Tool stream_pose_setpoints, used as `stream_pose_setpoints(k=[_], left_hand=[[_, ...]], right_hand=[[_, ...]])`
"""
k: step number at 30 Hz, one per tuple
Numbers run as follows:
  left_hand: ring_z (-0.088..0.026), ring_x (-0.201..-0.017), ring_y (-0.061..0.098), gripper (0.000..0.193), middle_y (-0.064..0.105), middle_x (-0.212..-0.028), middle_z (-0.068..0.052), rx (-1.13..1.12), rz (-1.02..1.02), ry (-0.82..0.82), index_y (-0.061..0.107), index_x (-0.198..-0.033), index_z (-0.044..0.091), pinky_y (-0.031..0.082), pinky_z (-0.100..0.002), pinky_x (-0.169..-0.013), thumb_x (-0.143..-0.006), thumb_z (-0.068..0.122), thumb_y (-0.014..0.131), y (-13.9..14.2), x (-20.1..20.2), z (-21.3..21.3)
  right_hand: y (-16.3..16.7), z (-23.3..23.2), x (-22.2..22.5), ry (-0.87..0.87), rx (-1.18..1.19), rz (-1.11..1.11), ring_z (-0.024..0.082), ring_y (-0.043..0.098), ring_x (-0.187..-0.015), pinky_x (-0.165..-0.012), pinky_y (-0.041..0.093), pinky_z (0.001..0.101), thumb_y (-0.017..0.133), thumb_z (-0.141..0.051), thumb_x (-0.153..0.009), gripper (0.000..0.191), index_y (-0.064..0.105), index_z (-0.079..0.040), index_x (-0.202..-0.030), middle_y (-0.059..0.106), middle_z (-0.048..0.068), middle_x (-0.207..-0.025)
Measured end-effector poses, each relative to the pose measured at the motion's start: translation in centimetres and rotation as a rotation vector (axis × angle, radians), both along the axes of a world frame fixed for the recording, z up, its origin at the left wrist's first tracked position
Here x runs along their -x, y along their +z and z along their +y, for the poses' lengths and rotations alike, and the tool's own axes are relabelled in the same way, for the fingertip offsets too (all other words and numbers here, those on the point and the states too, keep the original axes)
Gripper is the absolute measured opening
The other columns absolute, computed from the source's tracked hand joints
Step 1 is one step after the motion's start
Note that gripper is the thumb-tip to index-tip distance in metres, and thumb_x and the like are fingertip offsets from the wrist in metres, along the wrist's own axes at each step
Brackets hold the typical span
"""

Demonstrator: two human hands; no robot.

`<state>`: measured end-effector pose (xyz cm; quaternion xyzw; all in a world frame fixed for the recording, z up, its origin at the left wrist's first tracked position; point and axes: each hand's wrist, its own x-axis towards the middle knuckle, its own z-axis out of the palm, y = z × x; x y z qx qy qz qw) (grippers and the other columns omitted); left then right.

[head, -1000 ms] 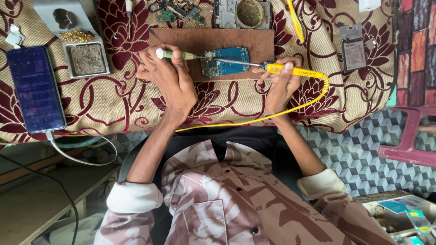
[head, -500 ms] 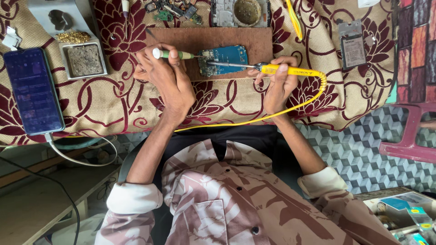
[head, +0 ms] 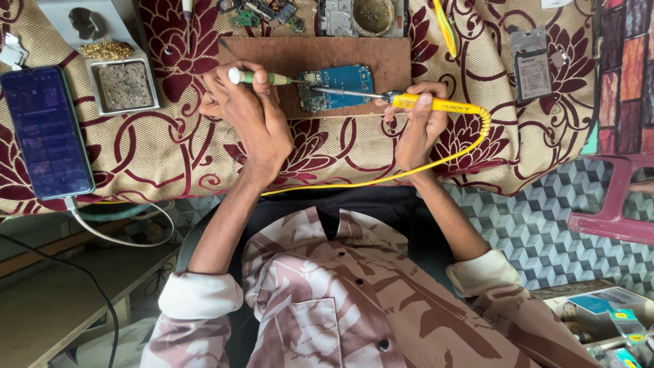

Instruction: The person uses a soldering iron and a small screwdriver to work on a blue circuit board placed on a wooden board. They repeatedly apply the soldering iron to various points on the board while holding it steady with the screwdriver.

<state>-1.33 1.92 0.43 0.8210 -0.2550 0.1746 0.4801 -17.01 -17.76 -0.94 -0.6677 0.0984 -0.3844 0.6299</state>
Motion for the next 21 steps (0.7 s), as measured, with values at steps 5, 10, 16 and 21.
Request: stream_pose_setpoints(k=[5,10,16,21], left_hand=[[-0.023,-0.108,0.040,0.027,0.048,-0.108,-0.011,-0.003,-0.010,-0.004,0.051,-0.115,0.007,0.022,-0.045,-0.096,-0.111,0.030,0.039,0.03,-0.05,-0.01],[-0.023,-0.109,0.039,0.028,0.046,-0.109,-0.011,0.006,-0.055,-0.023,0.050,-0.118,0.005,0.022,-0.045,-0.097,-0.108,0.029,0.041,0.09,-0.08,0.12],[-0.023,-0.108,0.040,0.030,0.044,-0.109,-0.013,-0.005,-0.015,-0.004,0.049,-0.119,0.004,0.023,-0.044,-0.096,-0.106,0.031,0.043,0.17,-0.06,0.07],[-0.024,-0.111,0.041,0.032,0.045,-0.110,-0.013,0.019,-0.035,-0.025,0.050,-0.119,0.004,0.023,-0.045,-0.097,-0.110,0.033,0.040,0.53,0.10,0.02]], right_hand=[[0.12,0.02,0.11,0.022,0.007,0.014,0.023,0.071,-0.084,-0.067,0.055,0.0270,0.034,-0.032,-0.119,0.030,0.041,-0.003,-0.118,0.070,0.021,-0.096],[0.20,-0.07,-0.04,-0.001,0.005,0.030,0.022,0.067,-0.077,-0.066,0.054,0.0271,0.034,-0.028,-0.119,0.027,0.042,-0.003,-0.117,0.070,0.021,-0.095],[0.01,0.18,0.31,-0.051,0.098,0.019,0.017,0.060,-0.072,-0.067,0.056,0.0292,0.037,-0.020,-0.119,0.022,0.046,-0.001,-0.116,0.058,0.013,-0.087],[0.68,0.63,0.21,-0.035,0.090,-0.033,0.009,0.047,-0.064,-0.064,0.053,0.0267,0.040,-0.015,-0.119,0.016,0.047,-0.001,-0.116,0.050,0.006,-0.079]])
